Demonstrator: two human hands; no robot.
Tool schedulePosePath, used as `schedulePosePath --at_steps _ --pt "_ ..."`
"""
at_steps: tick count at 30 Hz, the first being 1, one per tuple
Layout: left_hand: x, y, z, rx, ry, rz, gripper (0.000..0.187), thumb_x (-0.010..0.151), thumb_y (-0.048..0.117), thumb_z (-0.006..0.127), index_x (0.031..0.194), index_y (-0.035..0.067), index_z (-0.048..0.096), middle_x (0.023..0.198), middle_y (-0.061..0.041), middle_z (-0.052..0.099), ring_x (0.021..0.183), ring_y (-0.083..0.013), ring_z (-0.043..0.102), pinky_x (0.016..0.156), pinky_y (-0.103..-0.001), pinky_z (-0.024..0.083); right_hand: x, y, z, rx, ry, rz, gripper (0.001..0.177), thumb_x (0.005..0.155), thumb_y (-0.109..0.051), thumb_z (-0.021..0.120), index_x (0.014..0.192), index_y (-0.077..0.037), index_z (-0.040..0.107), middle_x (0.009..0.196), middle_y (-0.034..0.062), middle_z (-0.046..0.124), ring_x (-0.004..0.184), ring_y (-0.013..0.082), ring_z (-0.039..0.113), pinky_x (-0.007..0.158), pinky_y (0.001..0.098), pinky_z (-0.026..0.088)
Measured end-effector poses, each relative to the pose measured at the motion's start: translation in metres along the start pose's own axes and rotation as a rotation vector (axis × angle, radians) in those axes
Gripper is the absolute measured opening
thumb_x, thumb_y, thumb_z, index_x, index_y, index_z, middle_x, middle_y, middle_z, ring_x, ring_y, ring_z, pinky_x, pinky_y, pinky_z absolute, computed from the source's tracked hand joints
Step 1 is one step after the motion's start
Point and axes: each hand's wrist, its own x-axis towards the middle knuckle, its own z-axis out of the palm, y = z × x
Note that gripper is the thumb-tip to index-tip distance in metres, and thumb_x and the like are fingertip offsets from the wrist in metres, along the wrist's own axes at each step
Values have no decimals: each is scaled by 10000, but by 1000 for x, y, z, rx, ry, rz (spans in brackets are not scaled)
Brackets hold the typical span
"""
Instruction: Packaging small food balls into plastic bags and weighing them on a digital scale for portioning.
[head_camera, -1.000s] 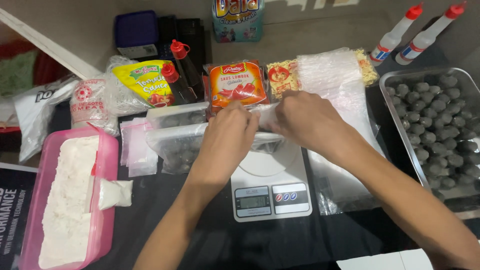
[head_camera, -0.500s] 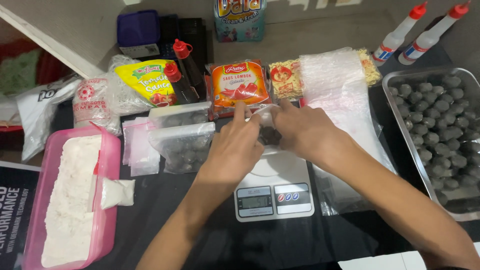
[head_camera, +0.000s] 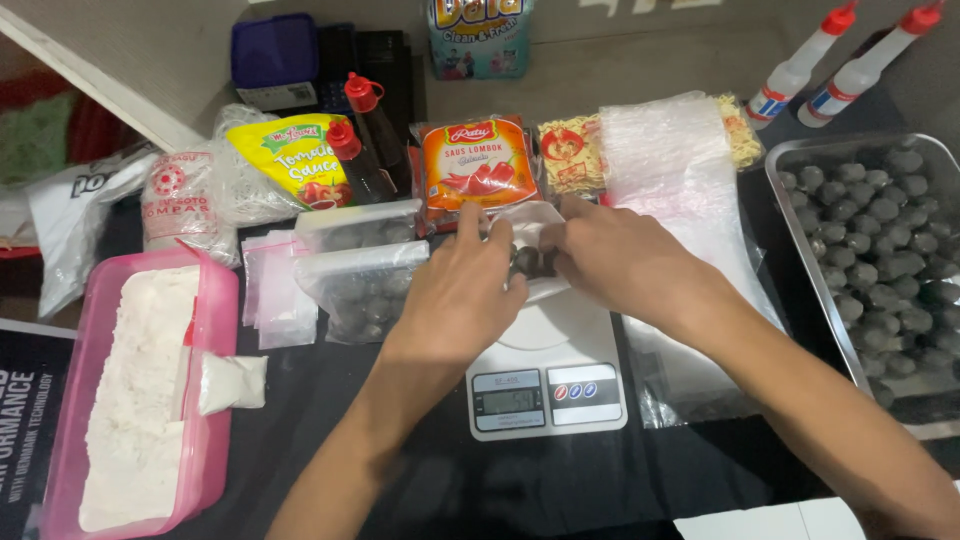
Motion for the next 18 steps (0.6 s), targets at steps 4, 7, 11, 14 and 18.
schedulePosePath --at_steps 4,7,11,14,18 --pt "-1 -2 0 -3 20 28 399 885 157 653 1211 -69 612 1272 -251 446 971 -524 668 747 -684 563 -14 -9 -16 43 7 -16 280 944 -127 615 1195 -119 739 1215 159 656 1057 464 706 837 607 607" --pt "-3 -5 -1 15 96 111 302 925 232 669 1131 11 650 1250 -203 430 1095 -521 561 802 -623 510 -28 -16 -28 138 71 -94 268 959 -111 586 1151 -104 772 1223 210 671 1146 489 665 871 599 597" --pt "-10 -5 -13 -59 185 145 190 967 263 629 1063 100 608 1337 -169 425 1237 -423 443 917 -530 409 -42 7 -20 257 294 -264 245 968 -126 587 1162 -101 733 1288 156 602 1228 382 591 949 520 505" --pt "-15 -9 -25 -115 268 171 161 995 264 587 1028 116 532 1258 -123 449 1178 -320 456 959 -466 395 -47 18 -14 304 427 -324 243 1002 -176 575 1198 -81 682 1261 90 571 1154 267 628 966 399 455" --pt "-22 -7 -47 -249 335 344 149 1047 211 540 1086 82 477 1094 -65 528 1042 -221 564 912 -338 414 -55 23 -12 354 489 -312 265 1020 -159 569 1259 -65 634 1256 103 584 1179 282 624 1000 411 452"
